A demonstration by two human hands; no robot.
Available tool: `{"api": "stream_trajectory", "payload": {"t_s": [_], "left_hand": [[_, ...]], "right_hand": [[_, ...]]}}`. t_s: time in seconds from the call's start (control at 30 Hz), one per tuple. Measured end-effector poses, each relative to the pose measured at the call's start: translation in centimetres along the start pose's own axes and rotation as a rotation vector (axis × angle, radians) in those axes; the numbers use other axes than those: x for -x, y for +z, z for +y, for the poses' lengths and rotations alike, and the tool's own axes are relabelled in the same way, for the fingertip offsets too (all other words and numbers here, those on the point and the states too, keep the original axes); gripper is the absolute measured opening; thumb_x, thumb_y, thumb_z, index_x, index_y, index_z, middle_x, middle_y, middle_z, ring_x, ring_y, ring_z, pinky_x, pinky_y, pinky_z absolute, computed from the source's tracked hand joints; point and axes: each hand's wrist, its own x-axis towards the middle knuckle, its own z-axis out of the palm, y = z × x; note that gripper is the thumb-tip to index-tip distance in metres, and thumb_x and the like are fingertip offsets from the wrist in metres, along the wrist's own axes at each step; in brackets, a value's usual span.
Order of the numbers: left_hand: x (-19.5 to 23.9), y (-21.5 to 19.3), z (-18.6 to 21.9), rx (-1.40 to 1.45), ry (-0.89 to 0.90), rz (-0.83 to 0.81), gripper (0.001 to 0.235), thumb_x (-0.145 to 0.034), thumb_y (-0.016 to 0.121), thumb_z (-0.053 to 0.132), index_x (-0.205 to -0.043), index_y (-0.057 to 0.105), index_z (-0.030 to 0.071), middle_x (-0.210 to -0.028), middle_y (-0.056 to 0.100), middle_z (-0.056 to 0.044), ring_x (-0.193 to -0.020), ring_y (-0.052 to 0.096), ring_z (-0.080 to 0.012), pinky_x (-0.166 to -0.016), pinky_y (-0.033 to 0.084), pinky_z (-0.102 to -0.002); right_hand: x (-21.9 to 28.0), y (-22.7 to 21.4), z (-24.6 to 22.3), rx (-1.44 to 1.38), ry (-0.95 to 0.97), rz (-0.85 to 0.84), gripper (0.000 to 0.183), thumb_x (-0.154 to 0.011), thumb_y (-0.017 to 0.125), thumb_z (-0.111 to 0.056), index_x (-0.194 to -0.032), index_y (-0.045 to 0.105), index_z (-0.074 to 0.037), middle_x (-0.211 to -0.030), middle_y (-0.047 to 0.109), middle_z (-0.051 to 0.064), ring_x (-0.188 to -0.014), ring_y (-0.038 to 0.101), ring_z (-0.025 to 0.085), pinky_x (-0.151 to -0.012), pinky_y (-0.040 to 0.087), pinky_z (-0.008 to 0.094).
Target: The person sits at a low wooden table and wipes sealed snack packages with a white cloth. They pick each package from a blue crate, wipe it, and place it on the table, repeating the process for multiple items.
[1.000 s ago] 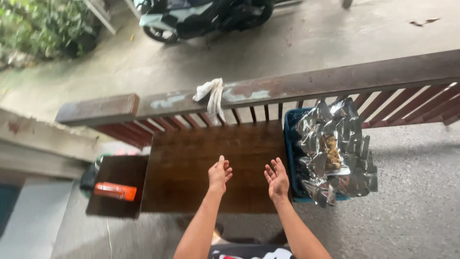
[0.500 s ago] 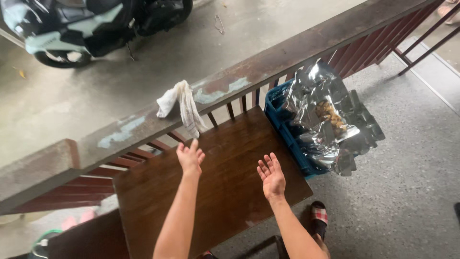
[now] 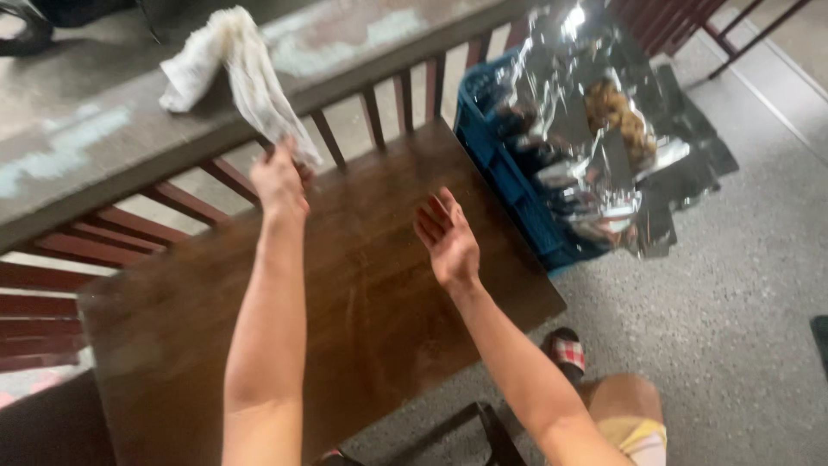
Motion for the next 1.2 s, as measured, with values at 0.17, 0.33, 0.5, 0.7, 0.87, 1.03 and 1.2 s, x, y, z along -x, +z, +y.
{"api": "stream_trajectory", "payload": {"t_s": [0.17, 0.33, 0.5, 0.7, 0.87, 1.03, 1.2], "left_hand": [[5.8, -1.9, -1.3, 0.027, 0.463, -0.348, 0.015, -0.083, 0.054, 0.003, -0.085, 0.062, -0.009, -0.131, 0.057, -0.018, -0.060, 0.060, -0.0112, -0.038, 0.047, -0.026], [15.8, -4.2, -5.6, 0.315, 0.208, -0.555, 0.051, -0.075, 0.054, 0.001, -0.122, 0.069, -0.012, -0.106, 0.072, -0.023, -0.051, 0.056, -0.0131, -0.040, 0.049, -0.025], [21.0, -3.2, -8.6, 0.337, -0.077, -0.534, 0.036, -0.070, 0.053, 0.005, -0.100, 0.069, -0.009, -0.085, 0.074, -0.012, -0.065, 0.069, -0.0174, -0.060, 0.057, -0.028], [26.1, -2.2, -13.2, 0.429, -0.106, -0.590, 0.017, -0.075, 0.063, 0.002, -0.091, 0.064, 0.003, -0.082, 0.065, -0.004, -0.068, 0.062, -0.0122, -0.059, 0.053, -0.028], [30.9, 0.0, -15.5, 0.541, 0.011, -0.692, 0.025, -0.083, 0.062, -0.010, -0.101, 0.055, 0.007, -0.100, 0.060, -0.005, -0.095, 0.061, -0.0156, -0.079, 0.056, -0.028], [35.7, 3.7, -14.8, 0.495, -0.046, -0.510, 0.053, -0.069, 0.045, -0.016, -0.114, 0.053, 0.010, -0.118, 0.060, -0.009, -0.101, 0.064, -0.0193, -0.079, 0.059, -0.033], [39.2, 5.6, -15.4, 0.202, -0.099, -0.620, 0.072, -0.067, 0.043, -0.018, -0.132, 0.053, 0.010, -0.128, 0.059, -0.011, -0.110, 0.063, -0.0195, -0.088, 0.053, -0.031]], "right_hand": [[0.2, -2.9, 2.2, -0.053, 0.021, -0.055, 0.061, -0.107, 0.038, -0.042, -0.159, 0.032, -0.012, -0.158, 0.043, 0.012, -0.141, 0.046, 0.036, -0.119, 0.037, 0.049], [1.1, -6.5, 4.9, -0.033, 0.195, -0.155, 0.063, -0.094, 0.049, -0.025, -0.156, 0.039, -0.014, -0.157, 0.045, 0.009, -0.141, 0.047, 0.031, -0.118, 0.040, 0.047], [0.3, -9.1, 7.0, -0.197, 0.391, -0.306, 0.048, -0.105, 0.056, -0.031, -0.140, 0.056, 0.003, -0.136, 0.063, 0.019, -0.122, 0.062, 0.032, -0.103, 0.051, 0.045], [1.6, -8.6, 0.2, -0.121, 0.282, -0.380, 0.044, -0.101, 0.060, -0.031, -0.131, 0.062, 0.001, -0.124, 0.070, 0.013, -0.111, 0.070, 0.025, -0.100, 0.056, 0.040], [3.8, -9.1, -6.3, -0.153, 0.355, -0.449, 0.043, -0.106, 0.058, -0.040, -0.123, 0.064, -0.001, -0.112, 0.069, 0.014, -0.102, 0.069, 0.028, -0.092, 0.056, 0.044], [7.9, -10.1, -7.1, 0.232, 0.262, -0.367, 0.039, -0.098, 0.064, -0.036, -0.115, 0.065, -0.001, -0.103, 0.068, 0.013, -0.094, 0.068, 0.028, -0.084, 0.056, 0.042], [12.1, -11.1, -8.1, 0.688, -0.070, -0.445, 0.037, -0.090, 0.070, -0.033, -0.107, 0.066, -0.001, -0.094, 0.066, 0.011, -0.086, 0.066, 0.027, -0.076, 0.055, 0.041]]}}
